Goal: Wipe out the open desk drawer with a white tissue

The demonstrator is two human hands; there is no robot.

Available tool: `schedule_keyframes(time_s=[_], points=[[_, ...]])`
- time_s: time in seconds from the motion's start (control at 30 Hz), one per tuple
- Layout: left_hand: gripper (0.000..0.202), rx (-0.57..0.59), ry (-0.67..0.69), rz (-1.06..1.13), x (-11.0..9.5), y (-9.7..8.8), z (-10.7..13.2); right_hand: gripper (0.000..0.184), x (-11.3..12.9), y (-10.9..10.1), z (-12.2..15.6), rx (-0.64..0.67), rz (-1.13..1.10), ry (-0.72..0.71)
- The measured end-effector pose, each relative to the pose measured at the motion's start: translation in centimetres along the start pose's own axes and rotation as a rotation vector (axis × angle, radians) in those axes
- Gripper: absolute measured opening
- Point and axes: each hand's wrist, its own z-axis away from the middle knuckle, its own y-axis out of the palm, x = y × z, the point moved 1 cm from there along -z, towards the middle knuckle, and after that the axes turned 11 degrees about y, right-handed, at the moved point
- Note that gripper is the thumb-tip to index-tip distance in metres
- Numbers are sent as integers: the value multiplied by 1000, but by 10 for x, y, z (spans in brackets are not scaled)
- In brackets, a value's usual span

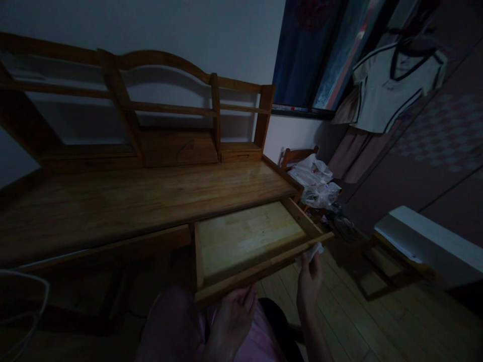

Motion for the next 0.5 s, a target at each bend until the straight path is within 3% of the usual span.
schedule_keyframes(time_s=[0.2,0.37,0.5], points=[[28,30,5,-26,3,-5,-6,62,-15,3,16,42,-3,35],[28,45,8,-41,4,-12,-11,52,-36,0,-1,14,23,121],[27,62,-10,-26,1,-6,-6,47,-33,-1,-14,-39,7,146]])
